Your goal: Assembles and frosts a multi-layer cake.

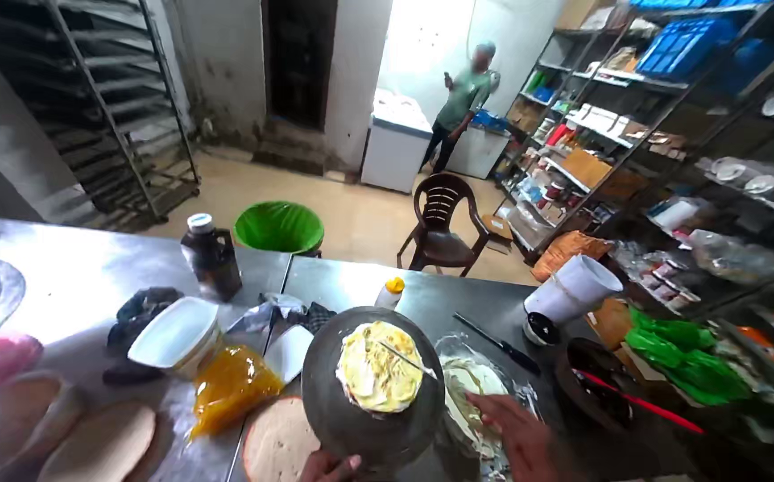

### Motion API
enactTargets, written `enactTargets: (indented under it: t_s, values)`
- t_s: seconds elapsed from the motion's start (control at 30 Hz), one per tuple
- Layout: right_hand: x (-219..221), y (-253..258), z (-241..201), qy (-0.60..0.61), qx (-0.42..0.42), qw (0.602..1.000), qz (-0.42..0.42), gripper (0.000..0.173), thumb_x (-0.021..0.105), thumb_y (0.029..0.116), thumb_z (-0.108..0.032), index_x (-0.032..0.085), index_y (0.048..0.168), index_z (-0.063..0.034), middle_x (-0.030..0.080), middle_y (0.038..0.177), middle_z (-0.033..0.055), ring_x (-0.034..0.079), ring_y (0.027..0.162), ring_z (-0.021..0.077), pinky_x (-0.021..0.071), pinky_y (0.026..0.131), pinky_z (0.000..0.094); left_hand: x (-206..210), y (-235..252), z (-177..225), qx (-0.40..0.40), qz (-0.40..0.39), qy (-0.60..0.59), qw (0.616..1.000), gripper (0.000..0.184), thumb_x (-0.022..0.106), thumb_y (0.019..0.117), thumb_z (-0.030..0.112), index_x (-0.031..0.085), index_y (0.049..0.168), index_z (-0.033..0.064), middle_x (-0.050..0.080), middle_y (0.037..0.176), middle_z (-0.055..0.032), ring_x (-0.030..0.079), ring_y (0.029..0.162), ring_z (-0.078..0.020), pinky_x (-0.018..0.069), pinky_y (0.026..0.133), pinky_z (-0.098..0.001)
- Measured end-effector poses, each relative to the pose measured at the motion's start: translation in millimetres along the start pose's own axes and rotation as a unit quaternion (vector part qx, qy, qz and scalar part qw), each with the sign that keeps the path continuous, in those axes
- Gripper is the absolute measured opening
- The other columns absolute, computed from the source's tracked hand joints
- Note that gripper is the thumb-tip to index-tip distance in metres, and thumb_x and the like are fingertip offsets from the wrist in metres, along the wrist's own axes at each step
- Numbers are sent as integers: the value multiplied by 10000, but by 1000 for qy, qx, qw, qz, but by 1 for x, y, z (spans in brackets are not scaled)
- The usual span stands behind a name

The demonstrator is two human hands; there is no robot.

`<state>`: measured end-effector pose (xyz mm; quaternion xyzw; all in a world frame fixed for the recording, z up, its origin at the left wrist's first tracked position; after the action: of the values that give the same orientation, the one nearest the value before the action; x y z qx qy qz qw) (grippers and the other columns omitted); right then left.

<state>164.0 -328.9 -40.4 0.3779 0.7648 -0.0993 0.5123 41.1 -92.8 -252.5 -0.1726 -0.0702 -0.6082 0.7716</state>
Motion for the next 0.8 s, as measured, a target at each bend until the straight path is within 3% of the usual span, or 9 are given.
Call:
enactTargets:
  t_s: [0.1, 0.17, 0.27, 0.33, 0.43, 0.53, 0.67, 0.73, 0.8]
  values:
    - [-28, 59, -54, -192, -148, 970, -28, 425, 536, 1004, -122, 681, 1334, -345, 727, 1125, 39, 722, 891, 227, 617, 703, 446, -29, 12, 8, 61, 36, -68, 995, 249, 583, 960, 133, 718, 760, 70, 729, 722, -9, 696, 676, -108, 591, 687, -317]
    - [-24, 87, -106, -332, -228, 911, -88, 531, 633, 899, -41, 674, 1337, -338, 719, 1090, 50, 693, 856, 284, 570, 658, 476, -51, 20, 15, 65, 120, -125, 983, 234, 585, 960, 186, 704, 816, 45, 711, 761, -46, 678, 680, -142, 594, 661, -339]
    - [2, 112, -172, -457, -268, 831, -166, 414, 679, 884, -21, 716, 1238, -232, 699, 1053, 80, 674, 903, 323, 552, 695, 497, -42, 12, 15, 37, 113, -148, 982, 399, 577, 1011, 291, 558, 1276, -6, 708, 1007, -106, 712, 817, -204, 621, 688, -381]
    - [21, 122, -202, -482, -290, 805, -190, 285, 664, 887, -6, 749, 1120, -147, 704, 995, 105, 679, 921, 333, 552, 734, 512, -7, -4, 1, -9, 24, -145, 989, 531, 652, 967, 257, 463, 1386, -9, 721, 1041, -114, 729, 839, -229, 633, 711, -414]
    - [44, 126, -220, -515, -328, 762, -216, 168, 576, 938, -6, 732, 944, -69, 673, 887, 121, 663, 833, 308, 536, 719, 468, 19, -10, 0, -18, -65, -156, 986, 319, 653, 981, 131, 556, 1233, -39, 750, 943, -152, 748, 759, -264, 646, 663, -416]
    - [55, 129, -226, -532, -329, 738, -252, 201, 524, 972, -12, 716, 929, -53, 661, 868, 127, 660, 827, 307, 536, 738, 459, -33, 15, 25, -6, 49, -90, 995, 160, 623, 927, 137, 641, 1027, 12, 645, 671, -33, 600, 510, -129, 531, 476, -300]
    - [58, 129, -229, -531, -332, 735, -260, 235, 480, 1004, -28, 707, 946, -46, 659, 863, 129, 668, 835, 309, 549, 760, 460, -98, 35, 56, 44, 216, -155, 963, 310, 558, 1048, 142, 588, 1327, 12, 686, 810, -121, 560, 549, -125, 449, 487, -257]
    - [59, 127, -225, -529, -328, 735, -270, 249, 469, 1018, -45, 713, 973, -45, 666, 887, 134, 670, 847, 312, 551, 778, 472, -96, 36, 54, 24, 193, -156, 969, 409, 487, 1090, 249, 472, 1470, 98, 715, 1002, -146, 668, 730, -198, 535, 602, -323]
    - [59, 125, -220, -525, -326, 736, -278, 249, 471, 1017, -44, 719, 993, -48, 670, 904, 138, 672, 850, 317, 548, 773, 477, -75, 29, 40, 1, 140, -137, 981, 473, 521, 1063, 296, 454, 1485, 93, 691, 994, -132, 674, 761, -220, 576, 642, -382]
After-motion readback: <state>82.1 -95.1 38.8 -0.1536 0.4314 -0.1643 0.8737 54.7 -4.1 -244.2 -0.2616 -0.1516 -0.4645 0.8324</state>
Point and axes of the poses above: each hand's wrist, its own y-axis towards the middle knuckle, its own x-axis out of the palm, z = x × y, the point moved 9 cm from there along y, towards the middle knuckle
